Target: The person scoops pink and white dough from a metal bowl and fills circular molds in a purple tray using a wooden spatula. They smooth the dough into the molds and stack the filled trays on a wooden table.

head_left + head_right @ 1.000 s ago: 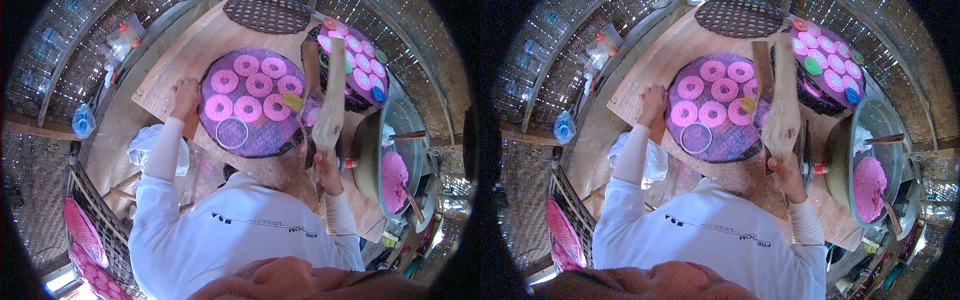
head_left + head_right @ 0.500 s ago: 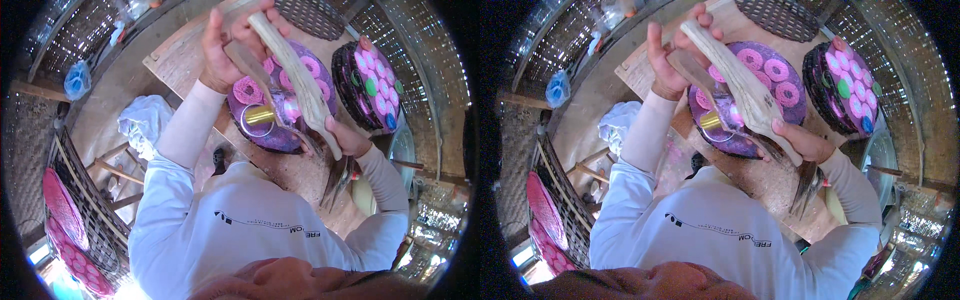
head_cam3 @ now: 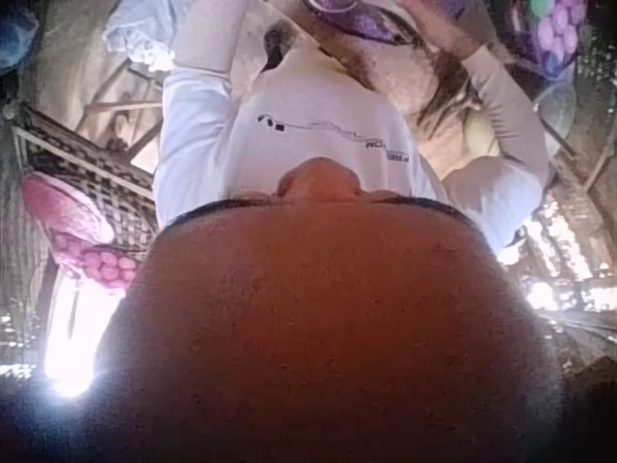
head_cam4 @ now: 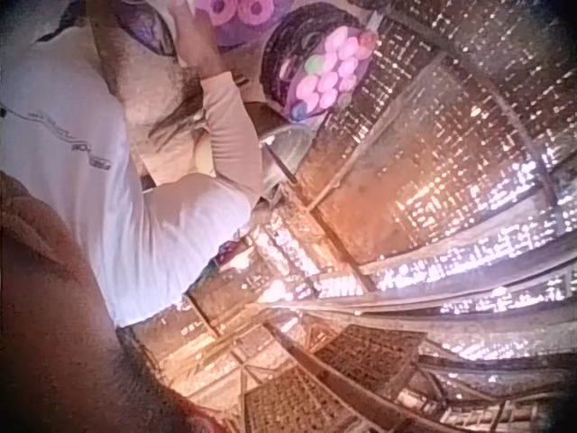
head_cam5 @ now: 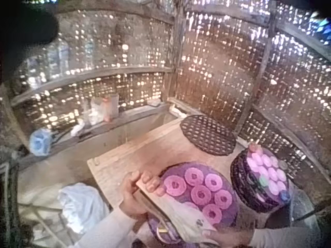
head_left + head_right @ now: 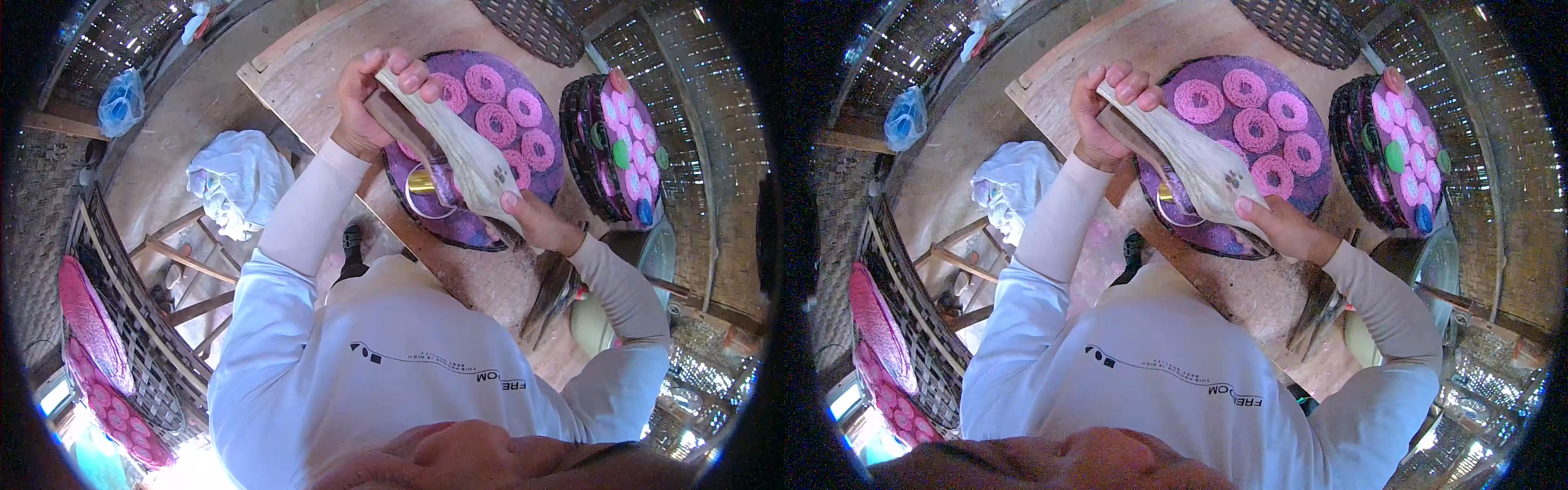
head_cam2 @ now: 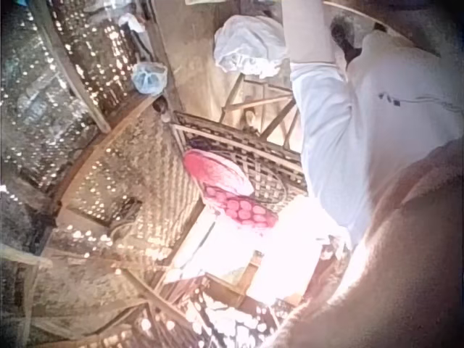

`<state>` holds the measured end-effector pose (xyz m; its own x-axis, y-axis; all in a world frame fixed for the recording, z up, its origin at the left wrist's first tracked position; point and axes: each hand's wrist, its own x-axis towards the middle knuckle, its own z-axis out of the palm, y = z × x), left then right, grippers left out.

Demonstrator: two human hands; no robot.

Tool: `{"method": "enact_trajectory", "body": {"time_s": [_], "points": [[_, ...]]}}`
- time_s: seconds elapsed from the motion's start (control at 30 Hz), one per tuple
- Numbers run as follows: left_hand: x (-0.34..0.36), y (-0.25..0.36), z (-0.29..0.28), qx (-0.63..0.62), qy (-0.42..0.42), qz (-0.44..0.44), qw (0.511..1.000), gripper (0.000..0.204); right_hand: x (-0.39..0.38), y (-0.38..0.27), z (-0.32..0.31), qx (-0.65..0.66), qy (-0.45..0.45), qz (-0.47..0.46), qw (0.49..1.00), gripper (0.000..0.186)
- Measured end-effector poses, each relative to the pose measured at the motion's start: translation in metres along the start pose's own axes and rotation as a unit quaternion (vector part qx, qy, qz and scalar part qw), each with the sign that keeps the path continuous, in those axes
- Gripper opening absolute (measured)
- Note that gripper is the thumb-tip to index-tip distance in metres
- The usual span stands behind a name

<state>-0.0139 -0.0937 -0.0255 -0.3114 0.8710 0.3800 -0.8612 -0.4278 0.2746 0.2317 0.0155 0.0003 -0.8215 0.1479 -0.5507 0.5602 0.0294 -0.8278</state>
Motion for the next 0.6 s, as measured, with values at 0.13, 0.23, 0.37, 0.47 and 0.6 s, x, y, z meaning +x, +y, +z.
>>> {"method": "enact_trajectory", "body": {"time_s": [0.13,0.23,0.37,0.47,0.6], "points": [[-0.003,-0.005,-0.003,-0.033,0.041,0.002,0.999,0.022,-0.004,0.006,-0.005,0.000,-0.007,0.066,0.998,0.058],[-0.009,-0.017,-0.002,-0.051,0.106,0.015,0.993,0.021,-0.010,0.004,-0.009,-0.001,-0.014,0.100,0.995,0.059],[-0.010,-0.030,-0.009,-0.054,0.119,0.024,0.991,0.021,-0.024,-0.026,-0.013,-0.039,0.003,0.158,0.987,0.062],[-0.005,-0.036,-0.014,-0.068,0.105,0.034,0.992,0.021,-0.029,-0.043,-0.016,-0.089,0.038,0.166,0.981,0.066],[0.003,-0.032,-0.027,-0.086,0.068,0.035,0.993,0.022,-0.021,-0.034,-0.020,-0.185,0.109,0.112,0.970,0.072]]}}
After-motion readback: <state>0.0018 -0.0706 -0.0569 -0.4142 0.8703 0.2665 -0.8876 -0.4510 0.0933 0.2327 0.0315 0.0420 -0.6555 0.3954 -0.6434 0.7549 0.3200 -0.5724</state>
